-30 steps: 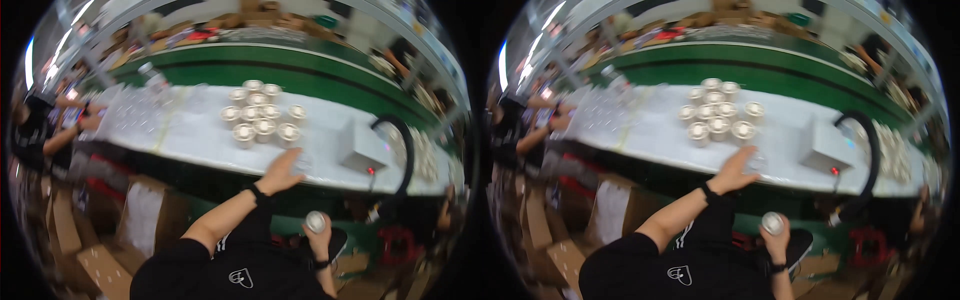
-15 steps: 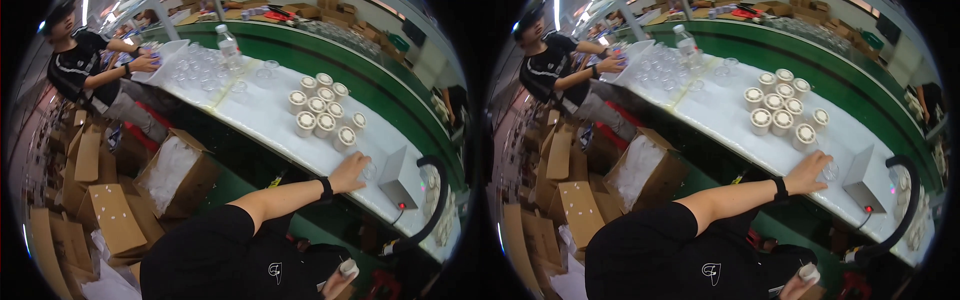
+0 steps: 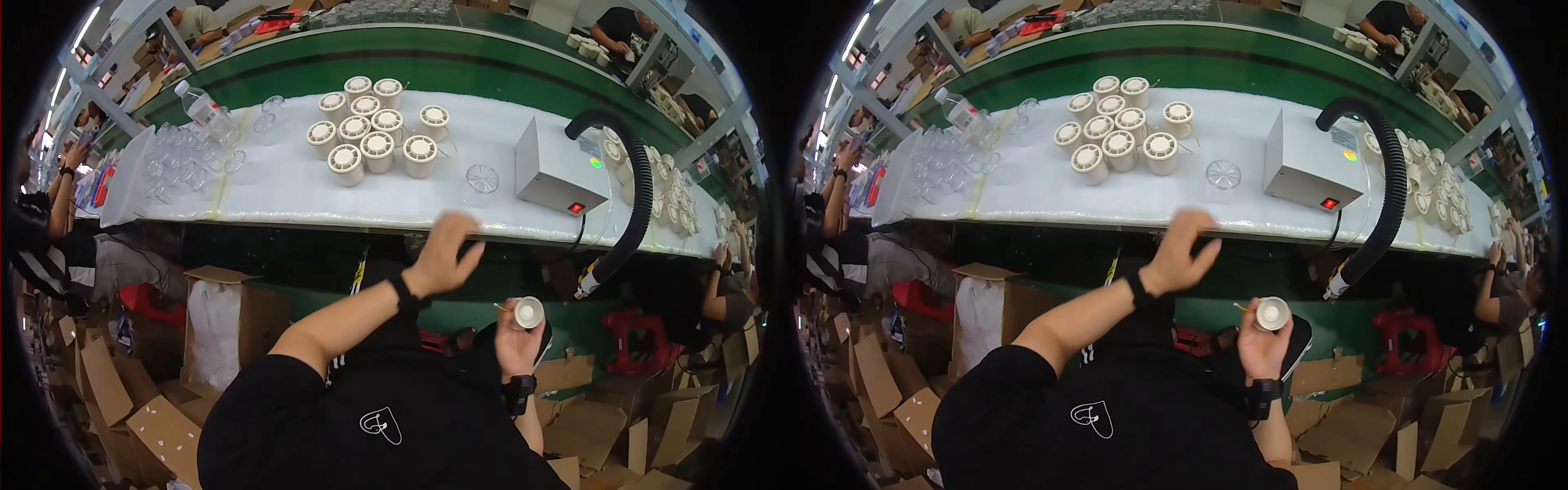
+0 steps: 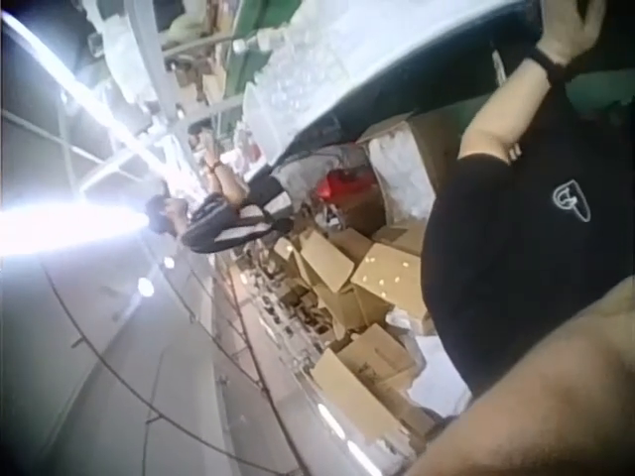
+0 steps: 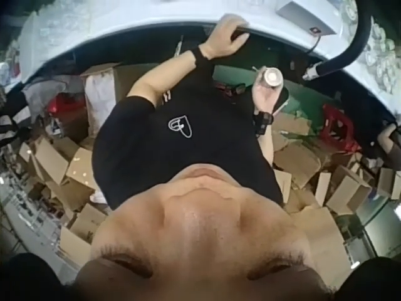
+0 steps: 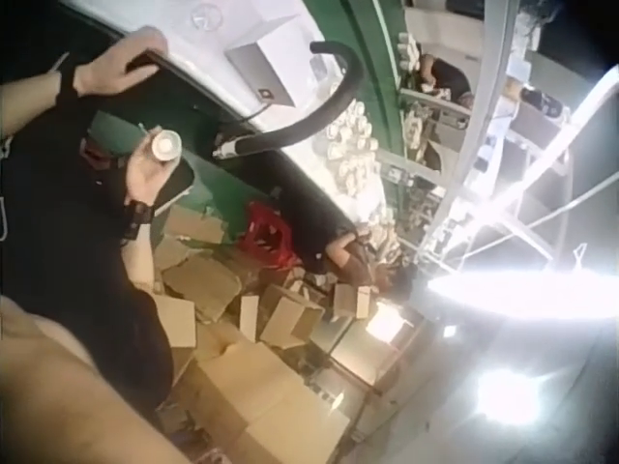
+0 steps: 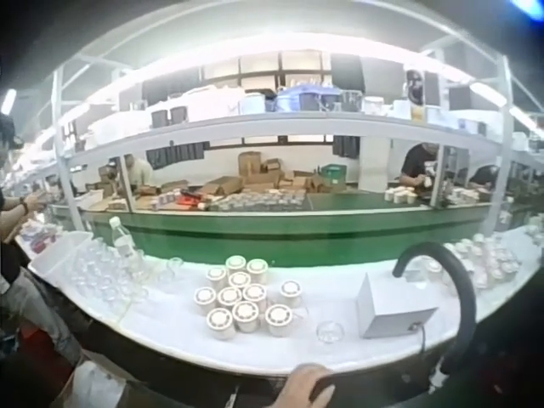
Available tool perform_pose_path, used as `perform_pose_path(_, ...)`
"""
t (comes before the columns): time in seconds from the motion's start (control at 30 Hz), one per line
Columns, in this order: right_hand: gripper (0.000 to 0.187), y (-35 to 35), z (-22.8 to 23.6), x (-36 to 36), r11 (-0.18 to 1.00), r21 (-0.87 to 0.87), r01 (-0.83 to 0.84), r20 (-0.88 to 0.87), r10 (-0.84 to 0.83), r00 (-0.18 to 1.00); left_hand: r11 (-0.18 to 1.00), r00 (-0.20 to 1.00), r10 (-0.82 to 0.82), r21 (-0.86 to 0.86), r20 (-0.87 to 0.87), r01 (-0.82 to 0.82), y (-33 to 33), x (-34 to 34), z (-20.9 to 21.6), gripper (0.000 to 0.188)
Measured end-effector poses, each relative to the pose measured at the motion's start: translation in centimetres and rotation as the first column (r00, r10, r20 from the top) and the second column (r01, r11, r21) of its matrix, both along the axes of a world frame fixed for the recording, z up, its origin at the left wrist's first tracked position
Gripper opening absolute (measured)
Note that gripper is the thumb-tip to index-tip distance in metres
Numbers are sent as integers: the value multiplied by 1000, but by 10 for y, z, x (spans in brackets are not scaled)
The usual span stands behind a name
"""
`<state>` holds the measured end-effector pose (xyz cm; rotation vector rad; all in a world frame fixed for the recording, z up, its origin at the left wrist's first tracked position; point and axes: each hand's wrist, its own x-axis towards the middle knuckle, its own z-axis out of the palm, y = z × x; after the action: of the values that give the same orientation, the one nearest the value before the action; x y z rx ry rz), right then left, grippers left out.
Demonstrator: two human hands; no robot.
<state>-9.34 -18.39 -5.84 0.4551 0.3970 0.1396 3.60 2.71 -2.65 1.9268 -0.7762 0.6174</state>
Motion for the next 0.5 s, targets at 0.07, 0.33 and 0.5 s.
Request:
perform_pose_path(0.07, 56, 26, 25, 16, 956, -231, -182, 166, 223, 961, 948, 928, -314, -13, -200, 318, 9, -34, 3, 64)
perform_pose_path(0.33, 49, 105, 72, 41, 548, -768, -332, 29, 548, 836, 969, 935, -247, -98, -256, 229, 33, -69, 16, 74)
perform_pose_path(0.5, 44, 67, 38, 106, -648, -672, 358, 17, 470, 883, 948, 813, -252, -303, -525, 98, 67, -75, 22, 73)
